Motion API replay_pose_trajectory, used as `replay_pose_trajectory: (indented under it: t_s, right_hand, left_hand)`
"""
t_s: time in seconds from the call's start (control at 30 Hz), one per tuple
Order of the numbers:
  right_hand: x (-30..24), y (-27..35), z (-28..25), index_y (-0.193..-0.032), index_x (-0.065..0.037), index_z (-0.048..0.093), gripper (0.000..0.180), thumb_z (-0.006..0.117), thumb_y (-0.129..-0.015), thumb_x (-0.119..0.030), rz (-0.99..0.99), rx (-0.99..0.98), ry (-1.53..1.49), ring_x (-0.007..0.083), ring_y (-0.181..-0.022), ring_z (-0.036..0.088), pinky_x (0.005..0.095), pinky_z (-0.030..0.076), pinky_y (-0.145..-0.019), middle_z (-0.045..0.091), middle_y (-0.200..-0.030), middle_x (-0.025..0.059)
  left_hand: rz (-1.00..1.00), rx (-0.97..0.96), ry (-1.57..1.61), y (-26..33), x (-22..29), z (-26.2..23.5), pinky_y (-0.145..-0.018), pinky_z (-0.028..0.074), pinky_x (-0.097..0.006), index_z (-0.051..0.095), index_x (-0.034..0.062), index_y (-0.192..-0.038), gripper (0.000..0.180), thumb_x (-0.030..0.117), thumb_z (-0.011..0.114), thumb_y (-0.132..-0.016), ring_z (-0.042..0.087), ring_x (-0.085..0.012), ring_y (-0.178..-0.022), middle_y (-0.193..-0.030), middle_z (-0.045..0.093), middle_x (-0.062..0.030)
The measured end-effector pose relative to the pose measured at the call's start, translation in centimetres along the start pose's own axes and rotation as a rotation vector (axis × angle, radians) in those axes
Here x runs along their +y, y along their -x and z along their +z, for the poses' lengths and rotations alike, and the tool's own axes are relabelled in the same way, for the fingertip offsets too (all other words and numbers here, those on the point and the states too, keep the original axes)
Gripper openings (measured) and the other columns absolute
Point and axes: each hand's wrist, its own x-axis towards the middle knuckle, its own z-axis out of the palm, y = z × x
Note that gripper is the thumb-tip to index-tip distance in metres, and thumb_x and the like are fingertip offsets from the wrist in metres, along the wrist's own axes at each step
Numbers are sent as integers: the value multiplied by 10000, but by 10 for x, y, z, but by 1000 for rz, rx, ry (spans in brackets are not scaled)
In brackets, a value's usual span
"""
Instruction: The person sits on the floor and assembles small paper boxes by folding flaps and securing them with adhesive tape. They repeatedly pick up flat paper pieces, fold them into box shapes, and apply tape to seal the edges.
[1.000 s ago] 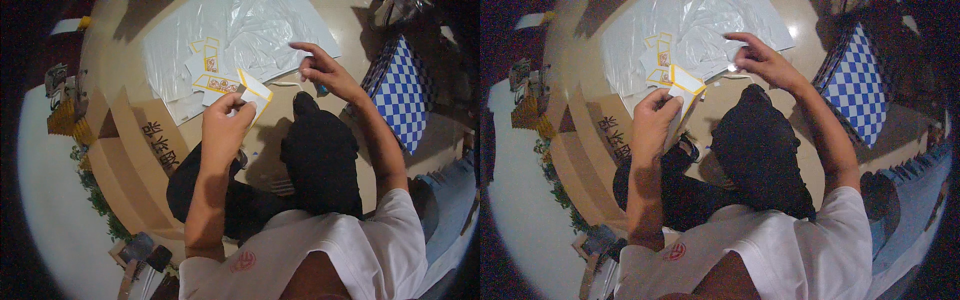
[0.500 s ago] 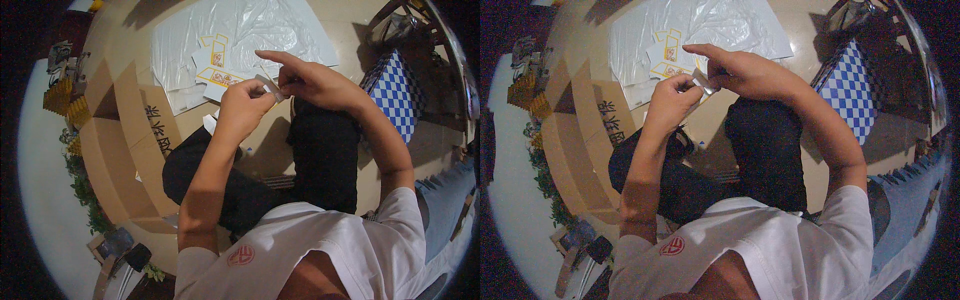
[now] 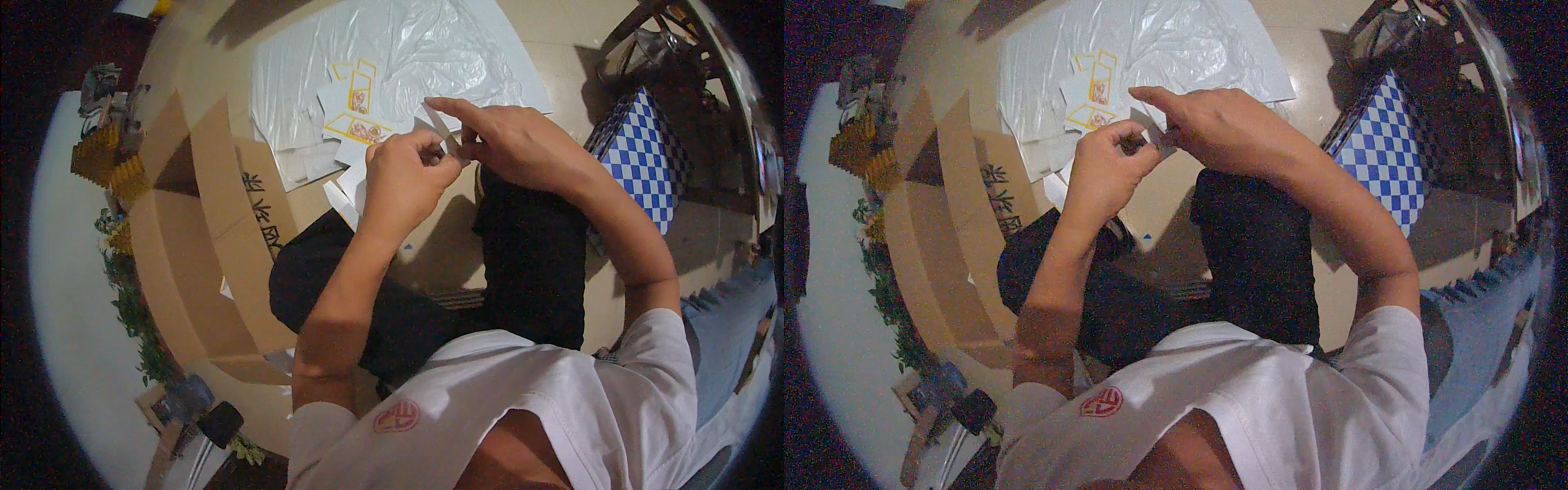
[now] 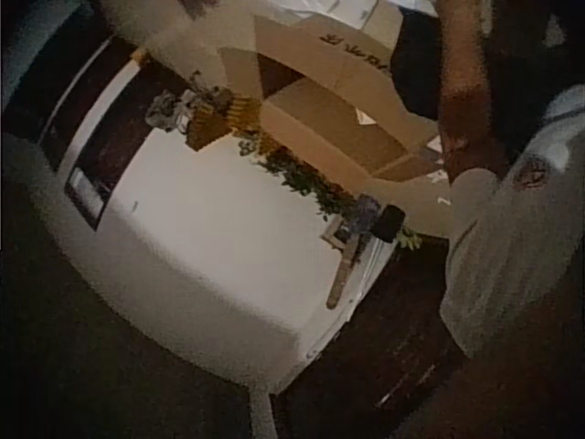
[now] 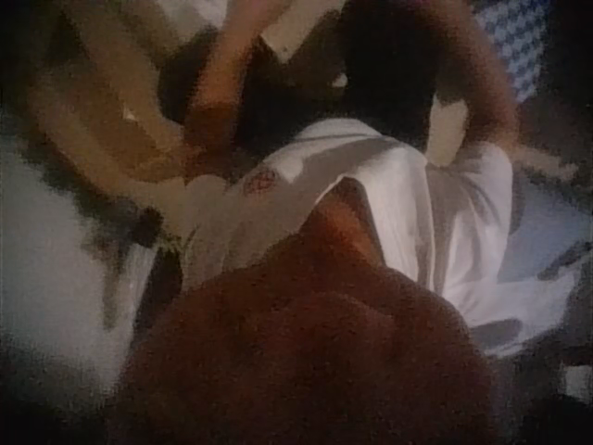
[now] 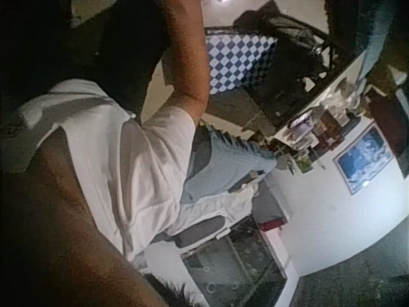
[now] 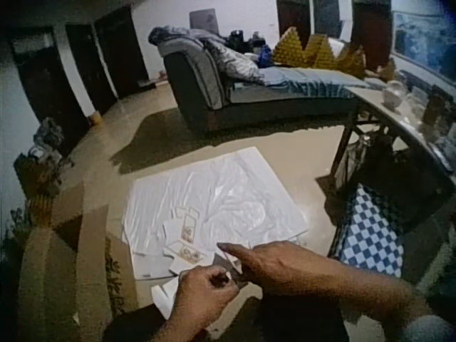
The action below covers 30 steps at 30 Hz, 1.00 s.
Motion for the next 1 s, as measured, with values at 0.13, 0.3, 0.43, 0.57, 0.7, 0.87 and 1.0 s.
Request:
replay_pose_trajectory:
  t_s: [0.13,0.3,0.43,0.57,0.7,0.87,1.0]
  right_hand:
    - [-5,1,-6,-1442,-208,335,678,627,-841,-90,51,-18,-97,315,-792,649,402,499,-688,646,-851,123]
    - [-4,1,-8,-1463,-227,299,694,638,-862,-159,54,67,-167,303,-814,646,395,504,-714,629,-987,139]
    - [1,0,-14,-1459,-164,320,706,671,-859,-289,113,127,-356,271,-1026,589,375,491,-820,552,-1200,159]
    - [10,-11,-17,-1436,-58,346,776,668,-842,-439,234,-2,-923,263,-1210,473,378,431,-959,469,-1336,152]
    - [-3,-10,-22,-1364,-30,428,709,587,-879,-521,269,19,-1404,277,-1170,508,401,450,-960,498,-1328,130]
    - [-4,-15,-18,-1383,-56,417,662,499,-925,-526,100,153,-1433,260,-1314,389,449,305,-1085,453,-1380,117]
    - [-24,-12,-33,-1453,-78,317,729,553,-904,-498,-192,207,-952,226,-1342,347,401,295,-1090,397,-1430,130]
  left_hand:
    - [106,35,6,1,-5,-3,-615,454,-299,655,-33,-866,250,189,676,-754,544,-126,-637,-725,638,-76]
    - [103,43,104,2,3,-19,-634,455,-262,660,-23,-885,210,153,670,-771,557,-107,-675,-753,621,-41]
    - [115,66,315,4,3,-28,-733,452,-277,651,-15,-872,177,105,678,-746,570,-142,-785,-831,617,-71]
    - [310,41,499,7,5,-35,-834,437,-274,656,5,-906,165,39,675,-746,569,-120,-886,-916,626,-45]
    - [360,45,728,14,9,-39,-912,421,-295,668,-4,-948,216,-37,665,-734,568,-133,-993,-1035,644,-43]
    - [376,-13,1069,16,7,-42,-980,407,-341,622,9,-1139,376,29,678,-768,560,-152,-1082,-1122,638,-56]
    - [475,-170,1315,14,-2,-48,-1007,400,-382,544,29,-1252,508,160,694,-785,551,-178,-1123,-1200,603,-64]
